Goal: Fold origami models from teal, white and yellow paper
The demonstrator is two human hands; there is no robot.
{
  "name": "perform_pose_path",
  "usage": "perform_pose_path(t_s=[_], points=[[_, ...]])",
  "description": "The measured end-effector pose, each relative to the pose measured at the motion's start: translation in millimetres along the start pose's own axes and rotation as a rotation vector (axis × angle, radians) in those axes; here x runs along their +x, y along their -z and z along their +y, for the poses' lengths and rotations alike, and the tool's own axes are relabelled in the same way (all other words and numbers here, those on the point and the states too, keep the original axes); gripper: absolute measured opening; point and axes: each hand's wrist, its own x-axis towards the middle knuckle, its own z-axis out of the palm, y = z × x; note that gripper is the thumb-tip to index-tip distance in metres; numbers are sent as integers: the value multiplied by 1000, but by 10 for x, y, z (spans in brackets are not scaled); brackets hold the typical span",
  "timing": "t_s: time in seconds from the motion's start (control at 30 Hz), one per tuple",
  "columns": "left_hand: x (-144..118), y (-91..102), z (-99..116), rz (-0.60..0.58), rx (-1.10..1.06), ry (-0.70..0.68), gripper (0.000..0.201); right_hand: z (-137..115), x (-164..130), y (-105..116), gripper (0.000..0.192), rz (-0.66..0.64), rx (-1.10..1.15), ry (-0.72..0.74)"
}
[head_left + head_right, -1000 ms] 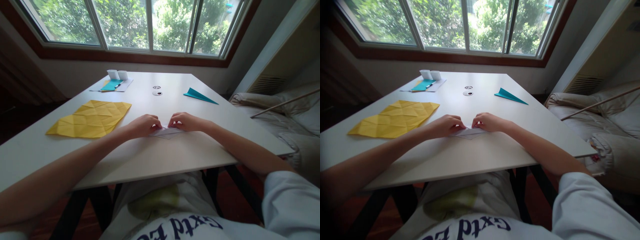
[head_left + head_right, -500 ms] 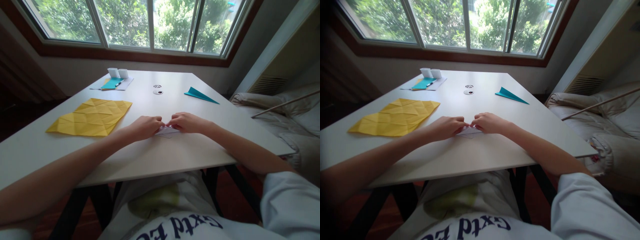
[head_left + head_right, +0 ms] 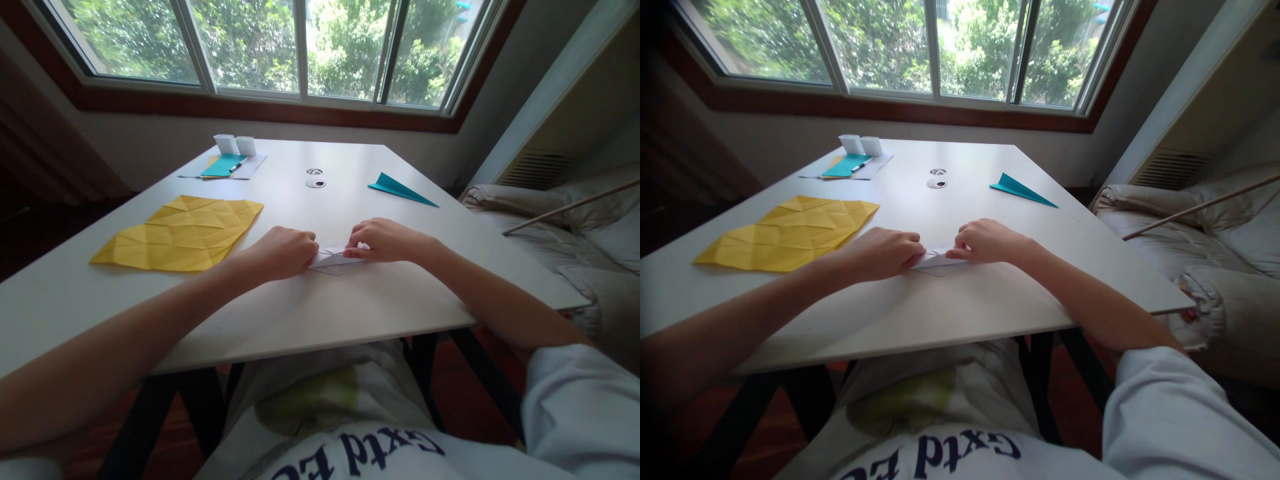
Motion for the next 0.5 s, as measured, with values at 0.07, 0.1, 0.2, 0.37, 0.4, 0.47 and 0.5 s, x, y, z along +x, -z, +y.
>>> perform_pose_path(t_s=[0.07,0.1,0.2,0.37,0.4,0.47,0.5], points=[[-6,4,-16,1,-31,11,29,-21,22,-43,43,38,-35,-21],[-8,2,-28,6,-50,21,30,-33,33,-68,42,57,-56,-35],[-9,-16,-77,27,-89,63,33,-62,56,-130,39,97,-94,-73],[-1,-33,-104,31,-137,152,37,-56,66,-181,25,113,-25,38],[0,-32,-94,31,-159,171,38,-54,67,-186,22,113,5,66],[-1,-29,-65,24,-213,199,43,-54,71,-193,19,117,63,91],[-3,-28,-49,17,-241,208,46,-56,73,-194,18,118,84,91]])
